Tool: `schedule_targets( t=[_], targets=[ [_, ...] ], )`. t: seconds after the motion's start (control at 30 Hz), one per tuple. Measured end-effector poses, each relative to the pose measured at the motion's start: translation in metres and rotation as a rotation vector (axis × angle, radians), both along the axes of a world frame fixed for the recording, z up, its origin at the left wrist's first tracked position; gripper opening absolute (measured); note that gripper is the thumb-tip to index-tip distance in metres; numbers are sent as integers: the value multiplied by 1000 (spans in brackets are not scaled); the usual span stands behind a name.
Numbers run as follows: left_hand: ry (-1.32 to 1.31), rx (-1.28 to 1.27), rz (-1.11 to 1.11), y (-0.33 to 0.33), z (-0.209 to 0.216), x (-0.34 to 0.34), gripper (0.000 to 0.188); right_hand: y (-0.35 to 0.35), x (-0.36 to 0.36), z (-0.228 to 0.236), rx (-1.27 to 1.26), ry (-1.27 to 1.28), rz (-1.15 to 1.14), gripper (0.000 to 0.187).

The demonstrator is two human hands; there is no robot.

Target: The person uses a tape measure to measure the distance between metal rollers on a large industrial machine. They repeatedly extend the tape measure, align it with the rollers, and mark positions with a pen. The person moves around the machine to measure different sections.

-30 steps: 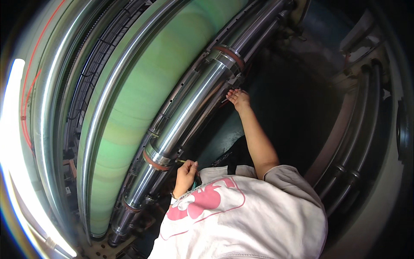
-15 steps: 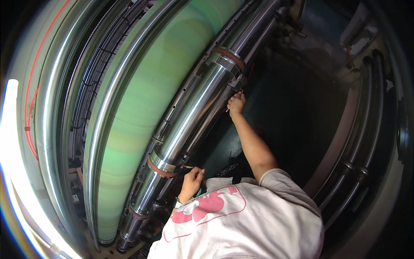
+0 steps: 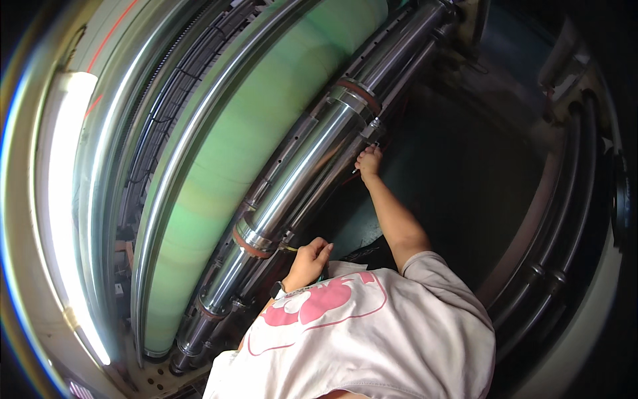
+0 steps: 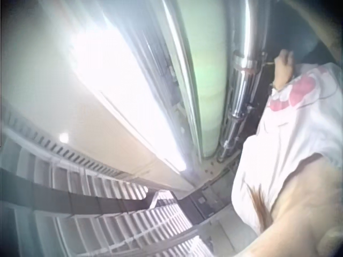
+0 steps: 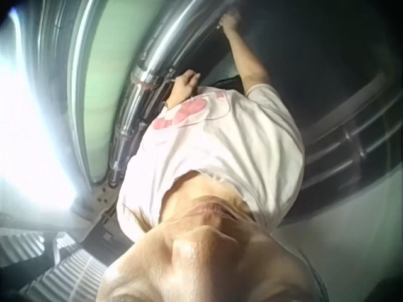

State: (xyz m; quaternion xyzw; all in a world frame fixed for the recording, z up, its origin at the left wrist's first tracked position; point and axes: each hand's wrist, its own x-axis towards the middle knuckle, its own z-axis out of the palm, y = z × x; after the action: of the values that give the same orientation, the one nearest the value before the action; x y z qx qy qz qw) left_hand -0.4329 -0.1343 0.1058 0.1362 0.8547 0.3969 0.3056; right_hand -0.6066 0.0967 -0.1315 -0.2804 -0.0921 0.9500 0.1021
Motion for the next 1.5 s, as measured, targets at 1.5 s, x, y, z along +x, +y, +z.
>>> schedule_targets(
  t=[1.5],
  targets=[
    [-15,182,206,39,-59,-28,59,-17,122,109,982,696,1057,17]
  ],
)
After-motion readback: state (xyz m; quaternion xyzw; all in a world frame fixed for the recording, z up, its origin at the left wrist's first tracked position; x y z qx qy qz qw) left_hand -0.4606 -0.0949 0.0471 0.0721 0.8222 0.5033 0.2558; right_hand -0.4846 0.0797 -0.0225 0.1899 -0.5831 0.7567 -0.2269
